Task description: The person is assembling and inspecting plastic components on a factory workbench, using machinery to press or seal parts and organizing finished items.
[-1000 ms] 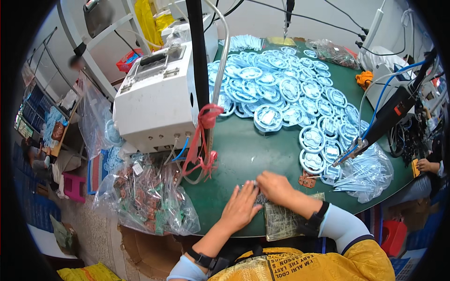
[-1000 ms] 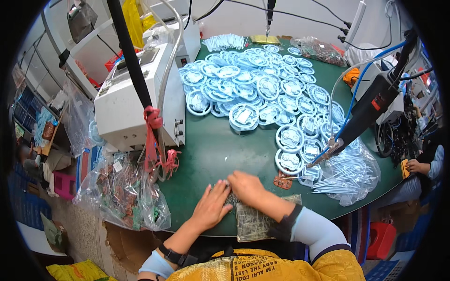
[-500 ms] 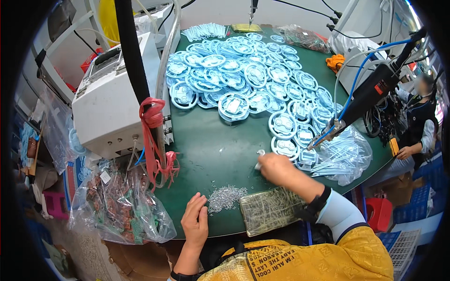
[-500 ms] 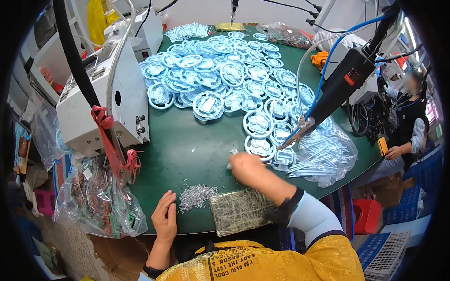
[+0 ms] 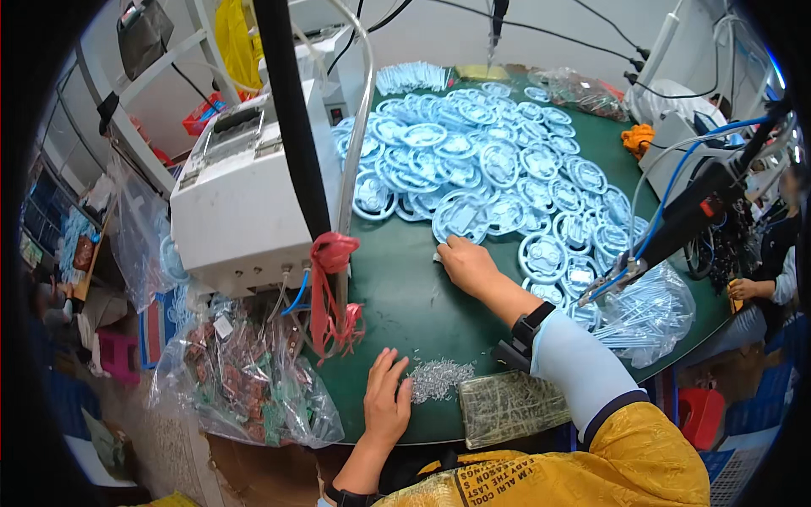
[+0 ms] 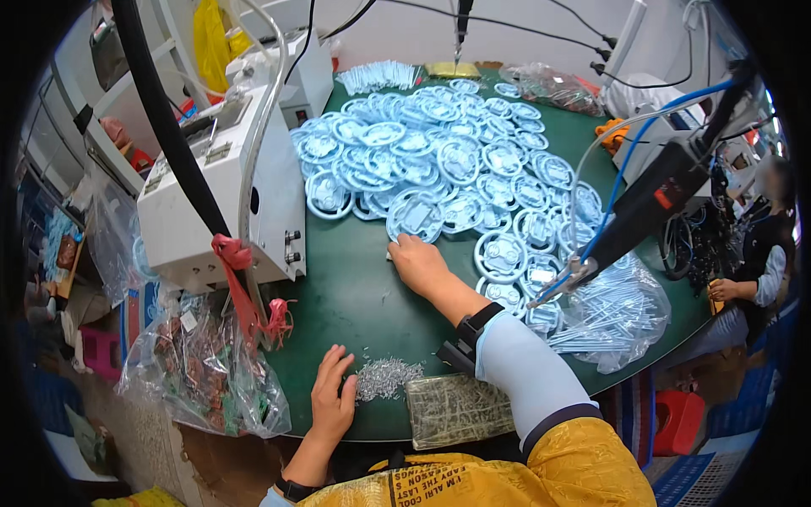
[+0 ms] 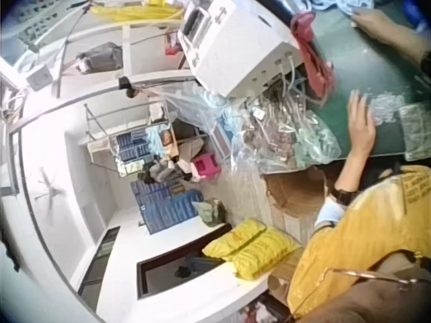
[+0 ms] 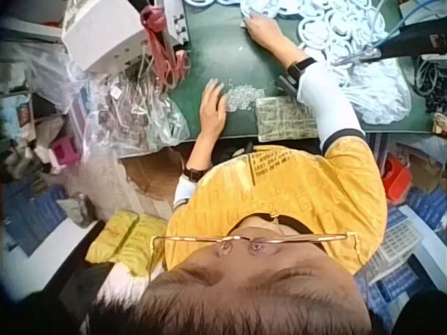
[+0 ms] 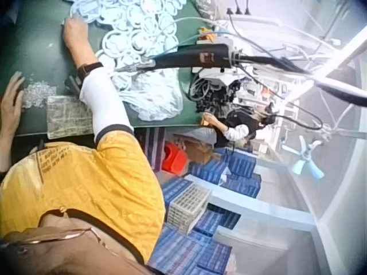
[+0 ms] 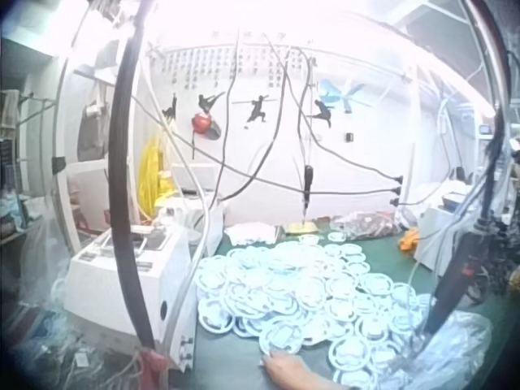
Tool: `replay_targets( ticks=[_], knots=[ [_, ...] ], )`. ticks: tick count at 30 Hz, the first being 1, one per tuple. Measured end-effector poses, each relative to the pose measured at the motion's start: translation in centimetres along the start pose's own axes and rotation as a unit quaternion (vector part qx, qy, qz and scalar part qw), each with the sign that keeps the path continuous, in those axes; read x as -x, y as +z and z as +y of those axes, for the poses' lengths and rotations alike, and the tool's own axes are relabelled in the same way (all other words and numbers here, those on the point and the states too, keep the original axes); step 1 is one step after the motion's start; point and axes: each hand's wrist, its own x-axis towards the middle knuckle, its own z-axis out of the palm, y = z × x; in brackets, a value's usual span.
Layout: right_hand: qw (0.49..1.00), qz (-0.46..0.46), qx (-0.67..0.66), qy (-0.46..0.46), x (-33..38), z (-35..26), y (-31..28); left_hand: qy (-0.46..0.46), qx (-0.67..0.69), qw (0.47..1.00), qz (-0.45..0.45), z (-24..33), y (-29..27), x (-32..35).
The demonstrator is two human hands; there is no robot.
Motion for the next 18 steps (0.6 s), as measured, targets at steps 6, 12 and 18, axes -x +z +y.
replay_targets(
  ticks=[6,12,18],
  knots=[
    [0.981,-0.042,-0.179,-0.066,6.2,-6.8,-0.8,-0.006,-0.009,1.0,-0.015,-0.9,0.1,-0.1],
    [0.958,-0.053,-0.278,-0.054,9.4,-7.7,-5.3,0.031,-0.02,0.996,-0.086,-0.6,0.7,-0.6],
    [0.981,-0.125,-0.076,0.131,12.7,-4.4,-6.8,0.054,-0.017,0.991,-0.12,0.0,1.6,-0.7]
  ],
)
